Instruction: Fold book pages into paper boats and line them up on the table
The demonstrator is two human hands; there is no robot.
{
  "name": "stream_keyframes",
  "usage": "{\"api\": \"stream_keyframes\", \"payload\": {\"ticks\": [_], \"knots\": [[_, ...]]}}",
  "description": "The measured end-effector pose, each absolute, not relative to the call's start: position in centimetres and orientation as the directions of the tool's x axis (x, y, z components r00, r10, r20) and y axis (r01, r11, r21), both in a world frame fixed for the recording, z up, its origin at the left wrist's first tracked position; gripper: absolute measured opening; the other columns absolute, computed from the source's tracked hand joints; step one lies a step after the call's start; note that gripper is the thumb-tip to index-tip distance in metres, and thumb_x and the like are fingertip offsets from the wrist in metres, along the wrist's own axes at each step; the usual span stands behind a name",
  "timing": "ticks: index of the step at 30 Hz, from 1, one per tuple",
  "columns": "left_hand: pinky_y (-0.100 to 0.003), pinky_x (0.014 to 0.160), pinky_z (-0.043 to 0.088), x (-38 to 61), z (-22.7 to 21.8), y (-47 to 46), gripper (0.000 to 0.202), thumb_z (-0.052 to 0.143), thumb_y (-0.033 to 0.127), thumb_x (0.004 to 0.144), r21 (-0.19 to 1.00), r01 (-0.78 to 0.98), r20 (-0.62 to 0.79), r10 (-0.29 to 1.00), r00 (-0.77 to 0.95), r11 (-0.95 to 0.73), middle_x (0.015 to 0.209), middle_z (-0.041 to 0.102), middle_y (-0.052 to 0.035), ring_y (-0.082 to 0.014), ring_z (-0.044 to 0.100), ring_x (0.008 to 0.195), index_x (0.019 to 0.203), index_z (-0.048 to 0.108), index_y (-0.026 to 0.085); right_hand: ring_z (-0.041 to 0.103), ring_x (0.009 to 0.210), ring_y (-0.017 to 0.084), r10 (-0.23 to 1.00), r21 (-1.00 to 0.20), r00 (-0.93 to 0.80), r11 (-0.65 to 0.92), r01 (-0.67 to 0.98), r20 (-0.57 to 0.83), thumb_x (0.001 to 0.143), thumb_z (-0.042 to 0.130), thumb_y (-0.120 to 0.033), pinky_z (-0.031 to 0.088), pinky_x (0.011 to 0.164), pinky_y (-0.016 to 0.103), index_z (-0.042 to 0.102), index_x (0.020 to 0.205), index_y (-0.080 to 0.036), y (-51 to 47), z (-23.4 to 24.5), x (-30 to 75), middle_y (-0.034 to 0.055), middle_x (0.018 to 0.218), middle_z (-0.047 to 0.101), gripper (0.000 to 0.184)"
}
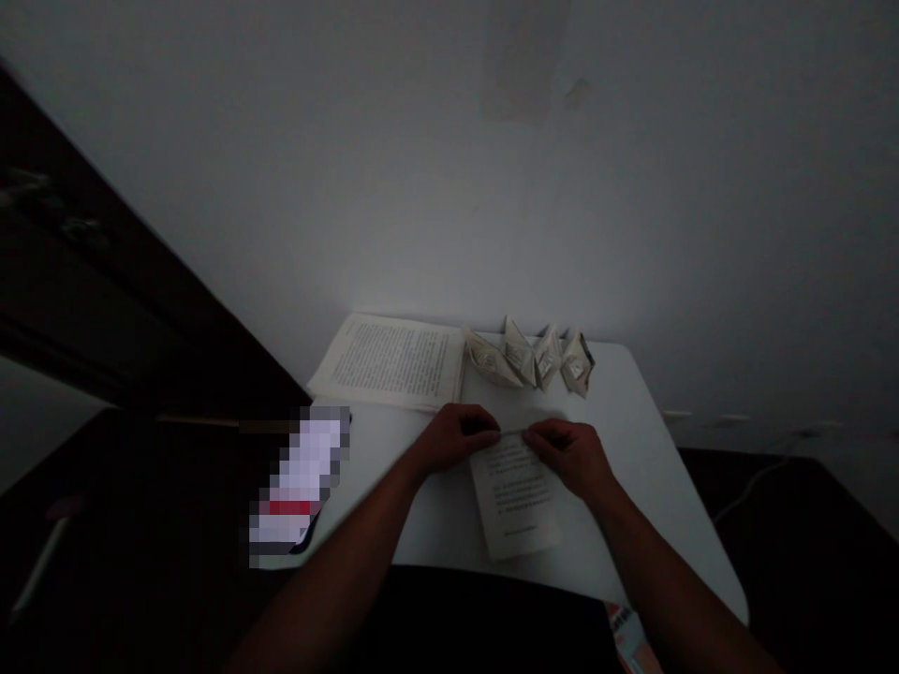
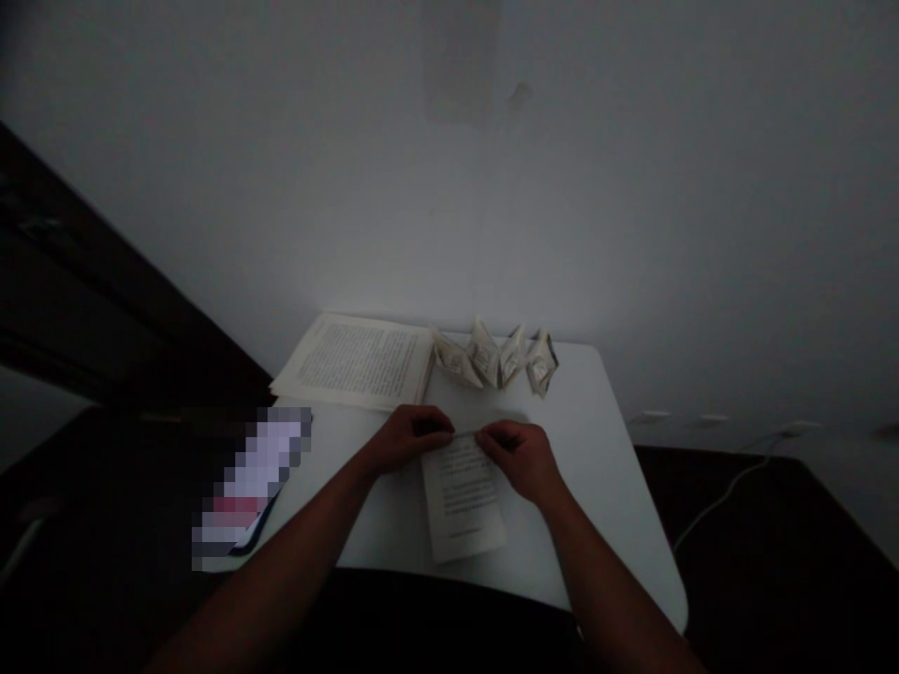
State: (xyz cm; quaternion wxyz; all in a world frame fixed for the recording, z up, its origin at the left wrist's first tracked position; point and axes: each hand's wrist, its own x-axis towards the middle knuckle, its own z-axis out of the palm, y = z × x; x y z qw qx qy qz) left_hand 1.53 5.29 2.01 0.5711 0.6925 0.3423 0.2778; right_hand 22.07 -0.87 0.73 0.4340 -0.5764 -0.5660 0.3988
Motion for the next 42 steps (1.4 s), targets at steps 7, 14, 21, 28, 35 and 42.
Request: {"api": "stream_keyframes", "payload": {"ticks": [7,14,21,28,35,42], "knots": [[-0.024,0.064,0.046,2.3,2.0,5.2,0.017,0.063,0.030,0.075,0.943,0.245,0.011,0.756,0.654,-0.226,0.071,0.066,-0.0026,-0.0131,0.060,0.066,0.077,0.067,0.013,0.066,0.064,0.017,0.994,-0.901,-0.090,0.099,0.423,0.066,0.076,0.061,-0.037,0.051,0.060,0.026,0.071,0.077,-0.020,-0.7,1.1,21.1,0.0021,0.070,0.071,0.020],[-0.023,0.063,0.046,2.5,2.1,4.7,0.016,0.061,0.027,0.076,0.926,0.253,0.069,0.786,0.615,-0.279,0.071,0.067,-0.0025,-0.0128,0.060,0.066,0.078,0.066,0.013,0.066,0.065,0.017,0.991,-0.877,-0.097,0.122,0.465,0.086,0.077,0.060,-0.035,0.051,0.062,0.026,0.071,0.077,-0.020,-0.8,1.1,21.1,0.0024,0.072,0.072,0.018],[-0.022,0.064,0.044,3.1,2.3,4.1,0.011,0.060,0.023,0.079,0.825,0.284,0.260,0.774,0.577,-0.489,0.072,0.066,-0.0017,-0.0115,0.059,0.066,0.078,0.067,0.015,0.067,0.067,0.018,0.995,-0.893,-0.081,0.084,0.442,0.054,0.077,0.060,-0.035,0.052,0.063,0.027,0.071,0.080,-0.020,-0.8,1.2,21.0,0.0031,0.074,0.072,0.019],[-0.022,0.062,0.044,2.8,2.6,3.5,0.012,0.057,0.022,0.082,0.753,0.234,0.458,0.745,0.484,-0.615,0.072,0.065,-0.0024,-0.0111,0.057,0.065,0.077,0.066,0.016,0.066,0.063,0.017,0.999,-0.887,-0.032,0.051,0.459,0.041,0.075,0.060,-0.035,0.051,0.059,0.026,0.070,0.076,-0.018,-0.7,1.4,21.2,0.0036,0.070,0.071,0.019],[-0.023,0.063,0.045,1.7,3.3,3.7,0.016,0.056,0.029,0.082,0.775,0.302,0.484,0.828,0.283,-0.556,0.072,0.065,-0.0028,-0.0117,0.056,0.065,0.076,0.065,0.017,0.064,0.061,0.018,0.995,-0.908,0.079,0.028,0.418,0.067,0.074,0.062,-0.039,0.050,0.057,0.028,0.070,0.075,-0.018,-0.5,0.6,22.1,0.0042,0.068,0.071,0.023],[-0.022,0.066,0.046,1.2,3.2,3.6,0.013,0.059,0.028,0.080,0.845,0.262,0.445,0.885,0.136,-0.465,0.073,0.065,-0.0010,-0.0111,0.058,0.068,0.076,0.065,0.017,0.062,0.057,0.017,0.963,-0.907,0.241,0.006,0.422,0.118,0.071,0.064,-0.042,0.049,0.056,0.028,0.071,0.074,-0.016,-0.4,0.4,22.6,0.0049,0.066,0.070,0.027]]}}
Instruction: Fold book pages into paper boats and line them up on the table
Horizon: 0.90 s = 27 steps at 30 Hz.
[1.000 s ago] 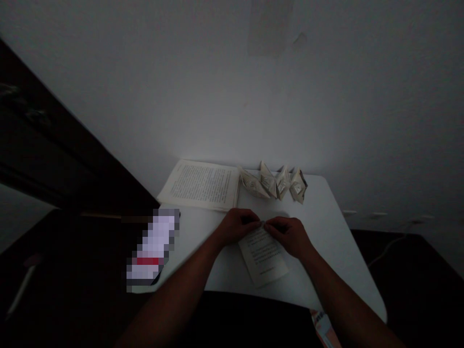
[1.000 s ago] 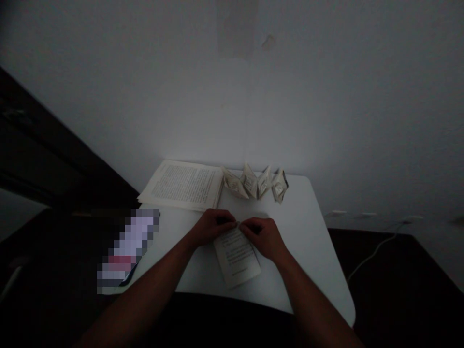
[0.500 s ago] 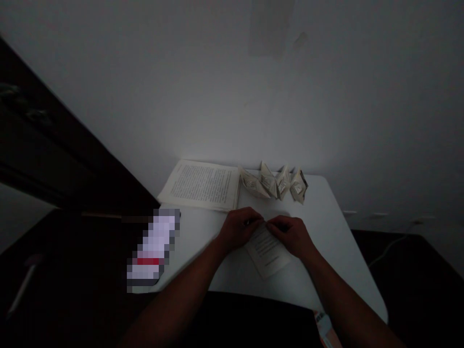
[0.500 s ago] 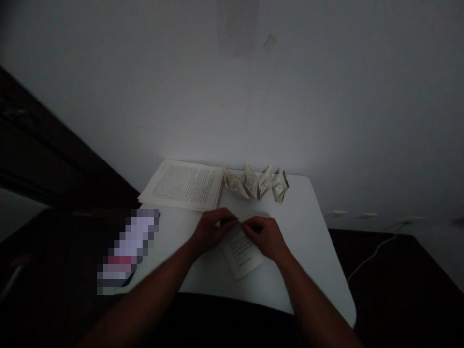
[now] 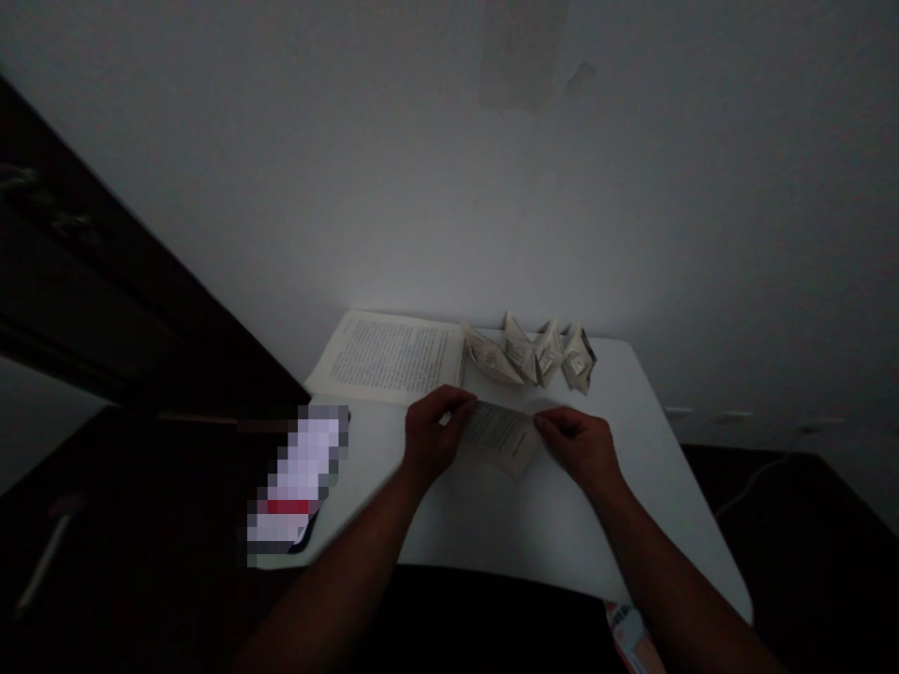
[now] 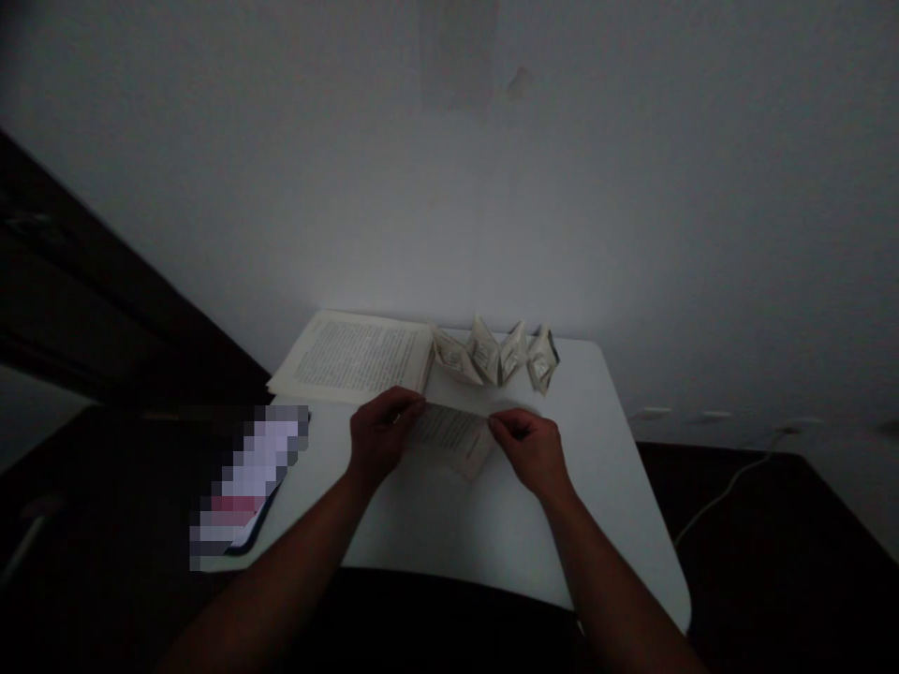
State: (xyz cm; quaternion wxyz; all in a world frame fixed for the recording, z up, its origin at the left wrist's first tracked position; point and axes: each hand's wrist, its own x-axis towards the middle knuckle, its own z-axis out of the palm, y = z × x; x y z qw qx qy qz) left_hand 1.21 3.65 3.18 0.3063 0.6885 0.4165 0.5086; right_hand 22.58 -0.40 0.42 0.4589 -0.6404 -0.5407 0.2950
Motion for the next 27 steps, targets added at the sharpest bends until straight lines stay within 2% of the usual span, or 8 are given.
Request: {"api": "stream_keyframes", "payload": {"ticks": [7,12,15,17,21,24,27], "knots": [[-0.021,0.060,0.047,1.2,2.4,4.1,0.017,0.060,0.032,0.077,0.939,0.169,0.282,0.953,0.115,-0.298,0.068,0.063,-0.0001,-0.0101,0.056,0.061,0.077,0.064,0.016,0.062,0.061,0.017,0.883,-0.945,0.424,0.059,0.323,0.200,0.070,0.067,-0.042,0.051,0.059,0.030,0.071,0.079,-0.016,-0.5,0.4,23.0,0.0049,0.068,0.069,0.028],[-0.020,0.052,0.044,1.0,2.1,4.4,0.019,0.063,0.032,0.073,0.957,0.187,0.172,0.951,0.256,-0.223,0.058,0.060,0.0014,-0.0095,0.053,0.052,0.079,0.066,0.014,0.061,0.063,0.018,0.896,-0.927,0.369,0.106,0.360,0.245,0.069,0.069,-0.041,0.051,0.064,0.032,0.070,0.078,-0.017,-0.7,0.5,23.4,0.0052,0.071,0.069,0.025],[-0.023,0.056,0.046,1.2,2.1,4.4,0.022,0.065,0.034,0.071,0.963,0.193,0.122,0.942,0.314,-0.189,0.065,0.066,-0.0014,-0.0125,0.059,0.059,0.081,0.069,0.014,0.062,0.064,0.018,0.909,-0.942,0.361,0.086,0.325,0.208,0.069,0.068,-0.042,0.051,0.063,0.031,0.070,0.079,-0.017,-0.7,0.8,23.1,0.0049,0.071,0.069,0.027],[-0.024,0.059,0.048,1.4,2.0,4.4,0.023,0.066,0.035,0.071,0.977,0.157,0.099,0.957,0.274,-0.146,0.070,0.068,-0.0029,-0.0140,0.061,0.063,0.080,0.069,0.014,0.064,0.066,0.019,0.919,-0.969,0.362,0.070,0.238,0.156,0.068,0.069,-0.044,0.052,0.062,0.030,0.069,0.084,-0.017,-0.7,0.9,22.8,0.0057,0.074,0.071,0.031],[-0.022,0.052,0.045,1.5,1.7,4.7,0.027,0.066,0.038,0.070,0.995,0.059,0.068,0.987,0.144,-0.078,0.066,0.064,-0.0004,-0.0112,0.056,0.055,0.083,0.066,0.015,0.068,0.073,0.022,0.972,-0.996,0.229,0.031,0.080,0.048,0.065,0.072,-0.045,0.054,0.065,0.033,0.068,0.089,-0.016,-0.7,0.9,22.3,0.0098,0.086,0.073,0.038],[-0.021,0.052,0.044,1.4,1.6,4.8,0.025,0.068,0.036,0.067,0.997,0.026,0.066,0.988,0.137,-0.071,0.067,0.062,0.0010,-0.0103,0.055,0.056,0.080,0.063,0.015,0.068,0.074,0.023,0.983,-0.994,0.178,0.018,0.104,0.036,0.066,0.072,-0.045,0.055,0.067,0.033,0.069,0.084,-0.016,-0.6,0.8,22.3,0.0100,0.085,0.073,0.035],[-0.022,0.056,0.043,1.2,1.6,4.9,0.019,0.067,0.031,0.066,0.997,0.053,0.047,0.965,0.257,-0.063,0.065,0.060,0.0011,-0.0111,0.055,0.060,0.070,0.060,0.014,0.067,0.070,0.021,0.977,-0.994,0.209,0.012,0.111,0.036,0.065,0.072,-0.044,0.054,0.062,0.031,0.069,0.084,-0.015,-0.6,0.8,22.5,0.0089,0.083,0.073,0.035]]}}
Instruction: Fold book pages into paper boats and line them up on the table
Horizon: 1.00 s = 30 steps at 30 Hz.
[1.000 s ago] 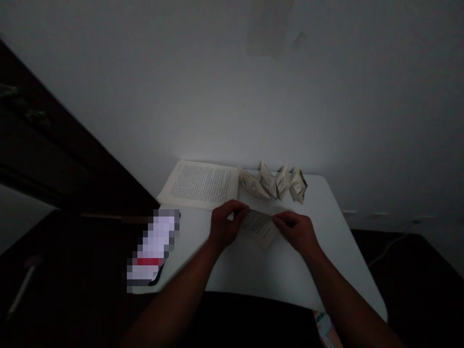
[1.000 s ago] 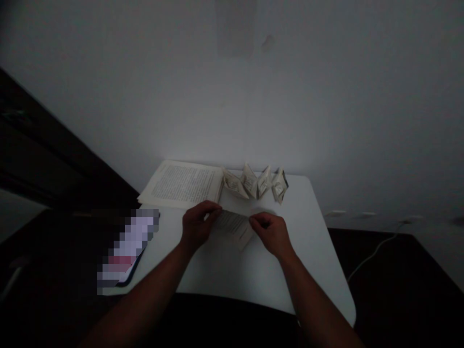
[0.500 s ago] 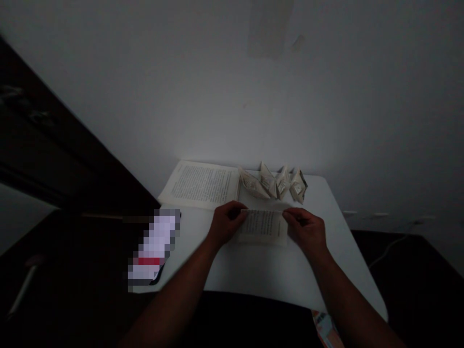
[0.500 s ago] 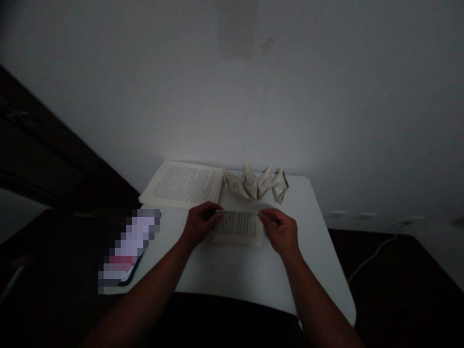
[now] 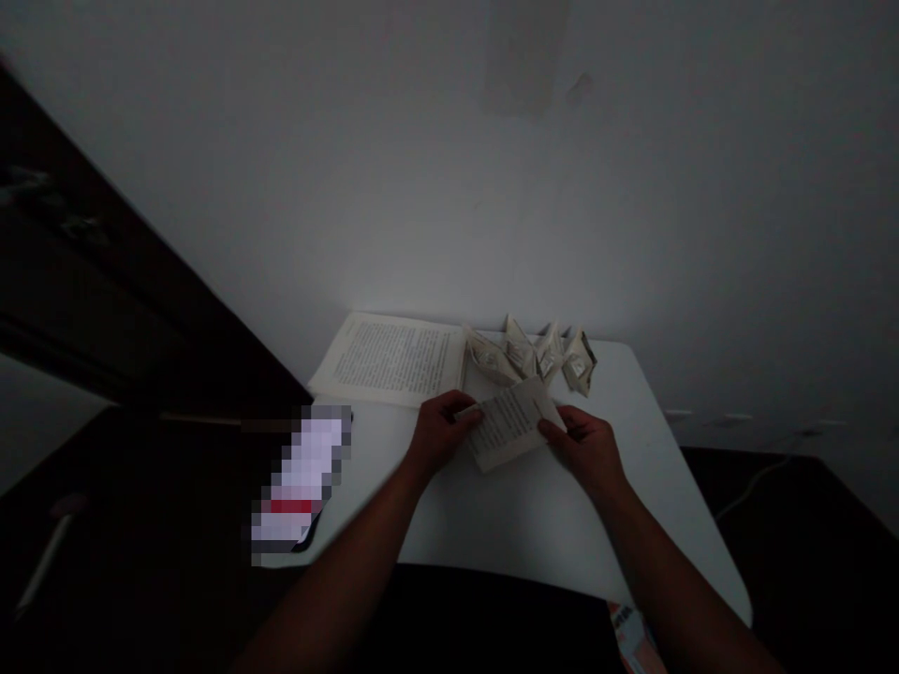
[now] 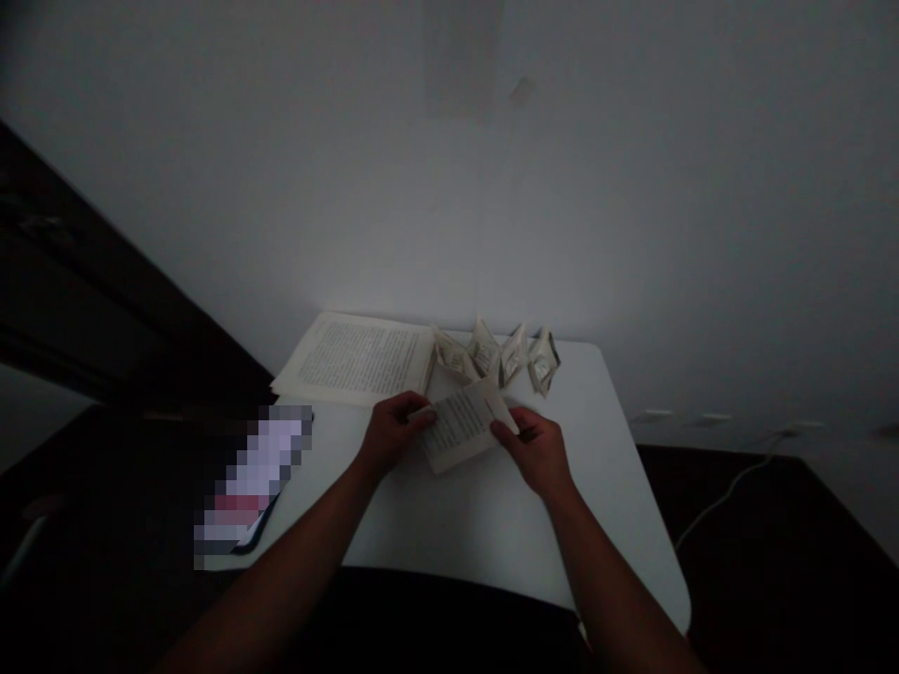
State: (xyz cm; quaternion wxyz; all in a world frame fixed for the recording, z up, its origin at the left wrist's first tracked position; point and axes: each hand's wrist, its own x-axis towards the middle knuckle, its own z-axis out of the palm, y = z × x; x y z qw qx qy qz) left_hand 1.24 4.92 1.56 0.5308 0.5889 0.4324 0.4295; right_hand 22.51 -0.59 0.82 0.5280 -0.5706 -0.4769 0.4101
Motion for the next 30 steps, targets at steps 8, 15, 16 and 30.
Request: {"api": "stream_keyframes", "payload": {"ticks": [8,15,16,30], "knots": [[-0.023,0.056,0.042,1.3,1.7,4.7,0.029,0.060,0.040,0.076,0.984,0.161,-0.017,0.852,0.524,-0.079,0.063,0.059,-0.0003,-0.0116,0.054,0.059,0.070,0.060,0.012,0.064,0.057,0.018,0.981,-0.998,0.190,-0.040,0.055,-0.029,0.062,0.073,-0.044,0.052,0.052,0.028,0.069,0.088,-0.014,-0.6,0.8,22.8,0.0068,0.076,0.072,0.039],[-0.023,0.057,0.044,1.8,1.8,4.1,0.027,0.063,0.040,0.075,0.999,0.033,-0.001,0.913,0.407,-0.014,0.065,0.064,-0.0009,-0.0123,0.057,0.060,0.072,0.066,0.013,0.064,0.059,0.018,0.994,-0.997,0.113,-0.020,0.081,-0.011,0.064,0.071,-0.047,0.053,0.056,0.029,0.068,0.086,-0.016,-0.5,0.8,22.5,0.0061,0.073,0.071,0.039],[-0.023,0.058,0.045,1.8,1.7,4.0,0.027,0.063,0.039,0.075,1.000,0.015,-0.005,0.927,0.375,-0.001,0.067,0.065,-0.0012,-0.0129,0.058,0.061,0.073,0.067,0.013,0.063,0.057,0.017,0.993,-0.995,0.112,-0.033,0.092,-0.022,0.063,0.071,-0.049,0.052,0.054,0.029,0.068,0.084,-0.016,-0.5,0.8,22.4,0.0056,0.069,0.070,0.038],[-0.024,0.059,0.048,2.1,1.3,3.8,0.029,0.064,0.040,0.074,0.998,0.063,-0.044,0.928,0.371,0.022,0.068,0.068,-0.0039,-0.0138,0.060,0.062,0.077,0.070,0.011,0.067,0.071,0.022,0.999,-1.000,0.035,-0.015,0.009,-0.015,0.067,0.071,-0.043,0.054,0.068,0.036,0.070,0.086,-0.018,-0.8,0.5,22.3,0.0061,0.080,0.072,0.032]]}}
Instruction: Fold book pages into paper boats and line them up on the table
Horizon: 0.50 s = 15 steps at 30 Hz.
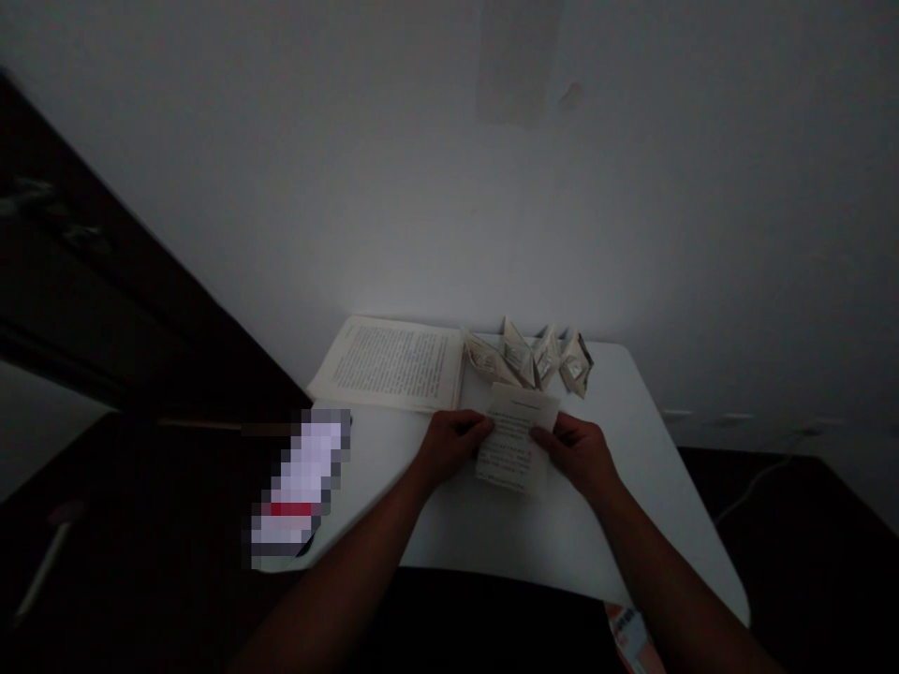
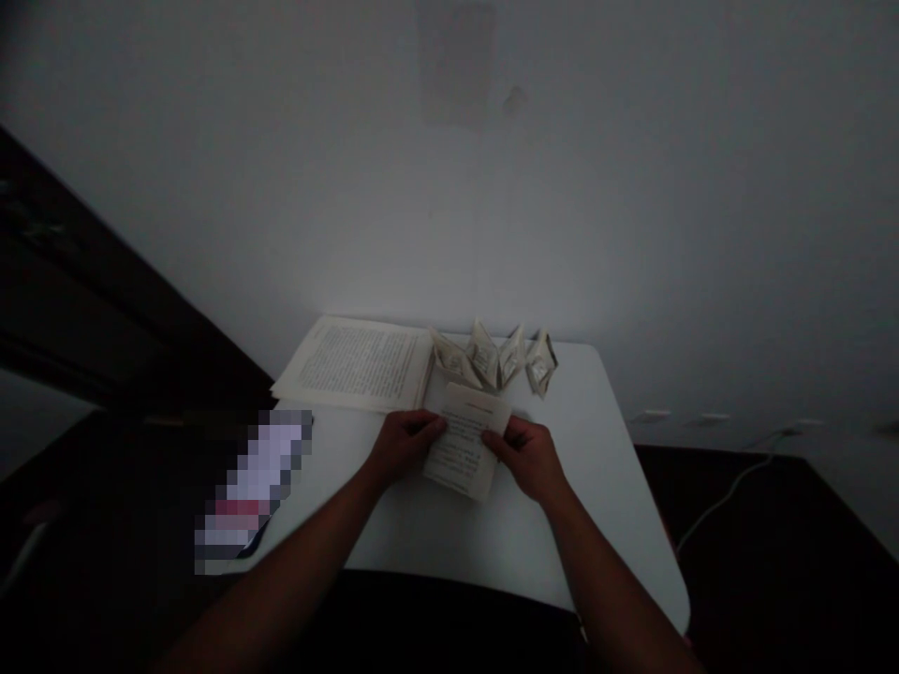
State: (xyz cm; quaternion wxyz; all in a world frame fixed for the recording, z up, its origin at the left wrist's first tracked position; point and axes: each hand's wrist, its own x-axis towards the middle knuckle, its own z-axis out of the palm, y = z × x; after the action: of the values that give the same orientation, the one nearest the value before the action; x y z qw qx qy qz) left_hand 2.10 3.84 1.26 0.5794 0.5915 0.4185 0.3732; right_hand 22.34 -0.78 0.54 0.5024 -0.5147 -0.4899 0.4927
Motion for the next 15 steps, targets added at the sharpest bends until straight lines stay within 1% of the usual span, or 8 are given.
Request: {"api": "stream_keyframes", "payload": {"ticks": [2,6,10,15], "knots": [[-0.022,0.054,0.046,2.10,1.27,3.74,0.030,0.065,0.039,0.073,0.998,0.055,-0.058,0.904,0.423,0.038,0.063,0.065,-0.0028,-0.0115,0.058,0.055,0.074,0.069,0.010,0.067,0.074,0.023,0.997,-1.000,0.075,-0.010,-0.010,-0.011,0.069,0.071,-0.042,0.054,0.071,0.037,0.070,0.088,-0.019,-0.76,0.46,22.47,0.0057,0.083,0.072,0.031],[-0.020,0.050,0.044,2.12,1.37,3.61,0.032,0.063,0.040,0.074,0.997,0.058,-0.067,0.856,0.513,0.044,0.055,0.061,-0.0012,-0.0089,0.053,0.048,0.069,0.067,0.009,0.067,0.067,0.022,0.990,-0.997,0.135,-0.029,-0.072,-0.039,0.068,0.072,-0.041,0.054,0.065,0.035,0.070,0.084,-0.019,-0.70,0.23,22.67,0.0039,0.076,0.072,0.027],[-0.019,0.049,0.043,2.10,1.68,3.54,0.030,0.063,0.038,0.075,0.998,0.058,-0.042,0.868,0.495,0.015,0.053,0.059,0.0000,-0.0081,0.052,0.047,0.067,0.066,0.010,0.067,0.067,0.021,0.992,-0.992,0.115,-0.041,-0.118,-0.055,0.067,0.073,-0.040,0.054,0.065,0.033,0.071,0.081,-0.019,-0.63,0.20,22.56,0.0037,0.077,0.072,0.025],[-0.018,0.048,0.042,2.15,2.04,3.44,0.028,0.061,0.035,0.077,0.998,0.057,-0.005,0.876,0.482,-0.026,0.051,0.057,0.0009,-0.0073,0.051,0.046,0.066,0.065,0.010,0.066,0.065,0.020,0.987,-0.991,0.147,-0.046,-0.125,-0.065,0.066,0.074,-0.041,0.054,0.064,0.032,0.070,0.080,-0.019,-0.77,0.57,22.29,0.0036,0.075,0.072,0.027]]}}
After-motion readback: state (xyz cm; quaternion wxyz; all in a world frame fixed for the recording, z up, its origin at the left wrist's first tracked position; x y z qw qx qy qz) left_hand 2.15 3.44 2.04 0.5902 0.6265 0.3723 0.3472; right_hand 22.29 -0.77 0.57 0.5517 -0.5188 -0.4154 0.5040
